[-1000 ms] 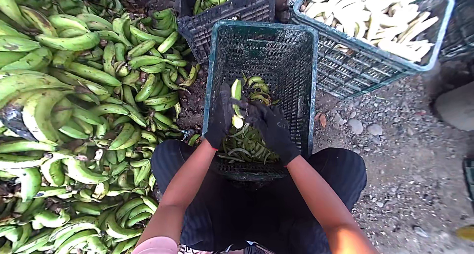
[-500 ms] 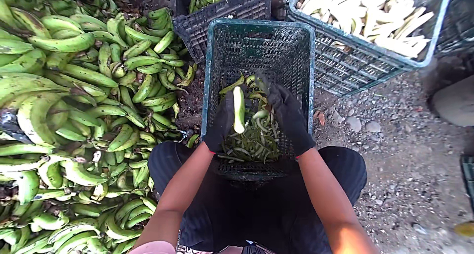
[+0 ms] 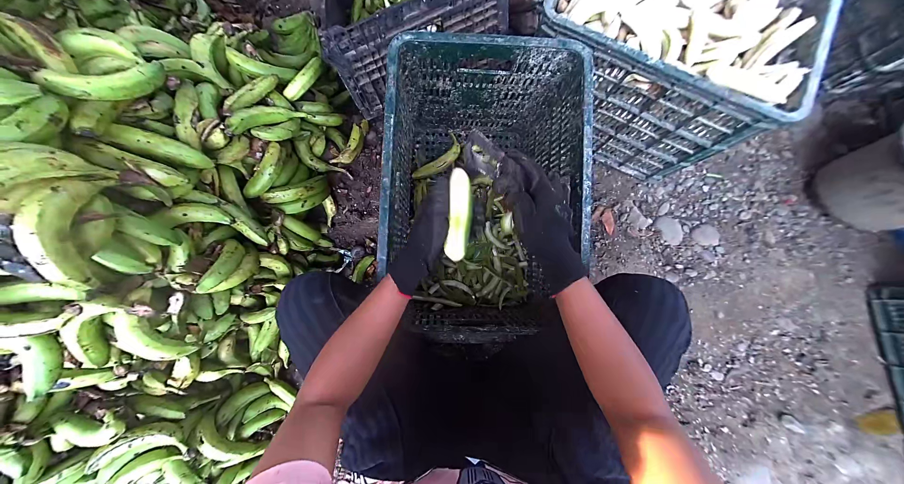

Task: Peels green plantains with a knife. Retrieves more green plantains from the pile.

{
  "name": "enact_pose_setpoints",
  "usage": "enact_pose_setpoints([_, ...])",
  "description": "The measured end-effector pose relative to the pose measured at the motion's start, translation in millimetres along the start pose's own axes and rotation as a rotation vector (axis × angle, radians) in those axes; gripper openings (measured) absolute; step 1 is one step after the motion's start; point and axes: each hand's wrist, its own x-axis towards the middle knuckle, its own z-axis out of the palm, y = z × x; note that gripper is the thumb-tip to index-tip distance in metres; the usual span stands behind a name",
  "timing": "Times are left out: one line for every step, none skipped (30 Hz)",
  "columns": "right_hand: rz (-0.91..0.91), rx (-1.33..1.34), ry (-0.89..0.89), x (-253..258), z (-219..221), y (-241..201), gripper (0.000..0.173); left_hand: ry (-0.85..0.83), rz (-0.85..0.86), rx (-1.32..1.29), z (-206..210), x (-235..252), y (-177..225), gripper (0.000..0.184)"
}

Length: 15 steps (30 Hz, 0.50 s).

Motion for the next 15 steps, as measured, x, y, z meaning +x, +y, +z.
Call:
enact_pose_setpoints([-0.019,-0.013,-0.040,-7,3,1,0.057,0.078,0.091,-0.021,-5,6,0,0.060])
enact_pose_setpoints([-0.033,-0.042,-0.078,-15,8,0,0.060,0.169,0.211,-0.006,-11,11,0,0.063])
enact_pose_setpoints([-0.057,-0.063,-0.110,-24,12,-2,0.059,0.220,0.319,0.017,-18,15,0,0.066])
enact_pose_setpoints([-0.090,-0.075,-0.137,-34,15,-5,0.056,0.297,0.382,-0.011,-19,19,4,0.067])
enact_pose_setpoints([-0.114,-0.102,-0.143,-43,19,-7,0.053,0.411,0.424,-0.050,-16,21,9,0.067])
enact_pose_setpoints([-0.132,-0.138,-0.133,-48,22,-11,0.052,0.473,0.455,-0.083,-17,21,13,0.066])
enact_pose_setpoints([-0.142,-0.170,-0.121,-50,25,-15,0.052,0.508,0.495,-0.146,-19,22,14,0.066])
enact_pose_setpoints([-0.152,-0.190,-0.105,-49,27,-17,0.052,0.509,0.510,-0.190,-22,22,14,0.064])
enact_pose_setpoints([-0.163,-0.205,-0.083,-47,29,-18,0.052,0.489,0.471,-0.191,-24,20,12,0.062])
enact_pose_setpoints([-0.162,-0.219,-0.056,-41,31,-19,0.053,0.441,0.392,-0.157,-26,17,10,0.061])
enact_pose_setpoints([-0.140,-0.236,-0.033,-34,32,-20,0.052,0.379,0.286,-0.084,-25,14,6,0.061])
enact_pose_setpoints([-0.106,-0.239,-0.019,-26,30,-20,0.052,0.305,0.151,0.017,-24,11,5,0.061])
enact_pose_setpoints([-0.072,-0.235,-0.007,-19,28,-18,0.051,0.240,0.050,0.105,-20,10,4,0.061])
enact_pose_setpoints([-0.037,-0.223,-0.009,-15,24,-15,0.051,0.177,-0.023,0.192,-15,7,5,0.060])
enact_pose_setpoints([0.001,-0.194,-0.025,-12,20,-14,0.051,0.112,-0.057,0.265,-10,2,7,0.059])
